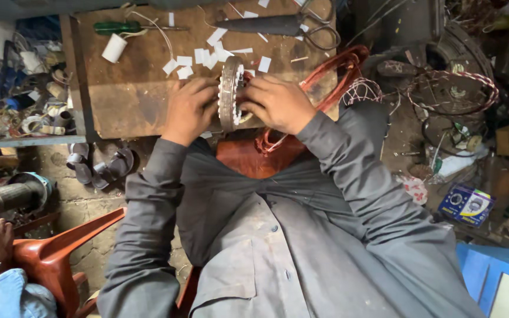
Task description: The person cuts white insulating tape with scissors and places the pieces into the slots of a motor stator. They then wind copper wire around the stator core, tucking the wire into the slots and arranging it by hand.
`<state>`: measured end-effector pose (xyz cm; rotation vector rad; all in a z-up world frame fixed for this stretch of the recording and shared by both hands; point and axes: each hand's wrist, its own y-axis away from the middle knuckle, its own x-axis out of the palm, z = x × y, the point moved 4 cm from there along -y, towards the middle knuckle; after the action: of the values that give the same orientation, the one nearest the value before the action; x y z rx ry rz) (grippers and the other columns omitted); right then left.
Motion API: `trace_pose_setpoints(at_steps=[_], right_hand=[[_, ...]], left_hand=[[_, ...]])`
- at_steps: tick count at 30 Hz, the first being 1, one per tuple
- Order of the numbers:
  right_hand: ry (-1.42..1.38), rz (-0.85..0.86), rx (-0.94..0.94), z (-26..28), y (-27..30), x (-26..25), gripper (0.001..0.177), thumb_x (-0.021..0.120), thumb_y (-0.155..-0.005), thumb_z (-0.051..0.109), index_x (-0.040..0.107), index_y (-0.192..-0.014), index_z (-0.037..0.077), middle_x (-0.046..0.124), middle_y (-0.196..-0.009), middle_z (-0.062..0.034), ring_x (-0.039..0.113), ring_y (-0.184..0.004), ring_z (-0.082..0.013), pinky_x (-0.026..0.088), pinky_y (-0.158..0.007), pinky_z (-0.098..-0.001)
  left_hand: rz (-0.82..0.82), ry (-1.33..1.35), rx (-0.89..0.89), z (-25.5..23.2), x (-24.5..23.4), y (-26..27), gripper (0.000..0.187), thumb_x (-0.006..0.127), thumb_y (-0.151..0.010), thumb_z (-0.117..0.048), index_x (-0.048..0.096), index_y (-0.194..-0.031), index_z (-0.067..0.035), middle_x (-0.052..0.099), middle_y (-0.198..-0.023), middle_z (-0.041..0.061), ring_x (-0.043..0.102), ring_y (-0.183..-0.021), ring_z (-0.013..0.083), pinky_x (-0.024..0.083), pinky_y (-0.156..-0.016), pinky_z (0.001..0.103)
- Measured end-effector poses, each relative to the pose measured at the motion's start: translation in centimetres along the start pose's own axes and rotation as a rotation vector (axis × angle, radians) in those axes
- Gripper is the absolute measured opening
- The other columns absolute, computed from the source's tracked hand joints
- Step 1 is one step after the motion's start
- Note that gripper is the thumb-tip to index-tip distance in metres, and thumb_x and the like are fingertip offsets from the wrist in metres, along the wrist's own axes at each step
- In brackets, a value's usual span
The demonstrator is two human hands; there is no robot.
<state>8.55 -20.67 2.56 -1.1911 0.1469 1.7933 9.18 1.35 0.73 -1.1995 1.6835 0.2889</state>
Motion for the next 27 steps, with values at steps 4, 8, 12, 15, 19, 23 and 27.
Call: trace_pose_setpoints(at_steps=[4, 8, 12, 15, 19, 23, 27], right_hand=[[-0.093, -0.074, 0.005, -0.1, -0.2, 0.4, 0.016, 0.073, -0.095, 0.018, 0.072, -0.106, 0.007, 0.067, -0.106, -0.0082, 0.065, -0.101, -0.032, 0.055, -0.087, -0.0411], [-0.028, -0.11, 0.05, 0.5, -0.3, 1.2, 0.015, 0.074, -0.093, 0.018, 0.071, -0.102, 0.006, 0.068, -0.109, -0.0091, 0.066, -0.103, -0.032, 0.056, -0.088, -0.0402], [-0.023, -0.136, 0.041, 1.1, 0.3, -0.1, 0.024, 0.076, -0.093, 0.021, 0.069, -0.11, 0.005, 0.067, -0.117, -0.0092, 0.067, -0.106, -0.0328, 0.056, -0.087, -0.0403], [-0.105, -0.301, 0.091, 2.3, 2.0, -1.7, 0.034, 0.073, -0.097, 0.019, 0.066, -0.128, 0.007, 0.062, -0.13, -0.014, 0.067, -0.107, -0.03, 0.057, -0.09, -0.0382], [0.131, -0.284, 0.047, 3.5, 2.8, -1.2, 0.041, 0.075, -0.094, 0.015, 0.069, -0.134, 0.015, 0.06, -0.108, -0.0097, 0.063, -0.091, -0.0259, 0.053, -0.077, -0.0386], [0.301, -0.115, -0.008, 3.0, 2.7, 0.4, 0.047, 0.073, -0.089, 0.018, 0.068, -0.136, 0.019, 0.055, -0.095, -0.0034, 0.059, -0.092, -0.0233, 0.049, -0.076, -0.0373], [0.402, -0.047, 0.033, 3.0, 2.8, 1.4, 0.054, 0.07, -0.086, 0.019, 0.066, -0.14, 0.023, 0.056, -0.093, 0.0008, 0.056, -0.098, -0.0216, 0.047, -0.077, -0.0359]], left_hand=[[0.046, 0.044, -0.07, 0.3, 0.5, -0.8, 0.018, 0.071, -0.086, -0.005, 0.072, -0.103, -0.007, 0.07, -0.118, 0.005, 0.065, -0.103, 0.0308, 0.045, -0.087, 0.042], [0.019, -0.02, -0.02, -0.1, 0.4, -1.0, 0.023, 0.069, -0.081, -0.003, 0.072, -0.103, -0.007, 0.069, -0.114, 0.008, 0.066, -0.1, 0.0327, 0.048, -0.085, 0.046], [0.047, 0.041, -0.107, -0.2, 0.1, -1.1, 0.018, 0.07, -0.082, -0.004, 0.072, -0.1, -0.003, 0.07, -0.113, 0.015, 0.065, -0.096, 0.0385, 0.053, -0.08, 0.047], [0.022, 0.233, -0.231, 0.6, -0.5, -2.2, 0.016, 0.069, -0.086, -0.004, 0.074, -0.102, -0.002, 0.072, -0.104, 0.015, 0.068, -0.086, 0.0303, 0.054, -0.074, 0.041], [0.063, 0.471, -0.426, 2.0, -0.3, -3.7, 0.01, 0.069, -0.097, -0.007, 0.072, -0.102, 0.001, 0.073, -0.085, 0.007, 0.064, -0.073, 0.0122, 0.052, -0.066, 0.03], [0.127, 0.569, -0.445, 2.2, 0.4, -4.1, 0.01, 0.066, -0.102, -0.008, 0.07, -0.103, 0.001, 0.07, -0.082, 0.006, 0.062, -0.074, 0.0097, 0.051, -0.067, 0.027], [0.132, 0.498, -0.35, 2.1, 0.1, -3.2, 0.01, 0.064, -0.103, -0.006, 0.066, -0.108, 0.003, 0.069, -0.088, 0.008, 0.062, -0.08, 0.012, 0.051, -0.072, 0.029]])
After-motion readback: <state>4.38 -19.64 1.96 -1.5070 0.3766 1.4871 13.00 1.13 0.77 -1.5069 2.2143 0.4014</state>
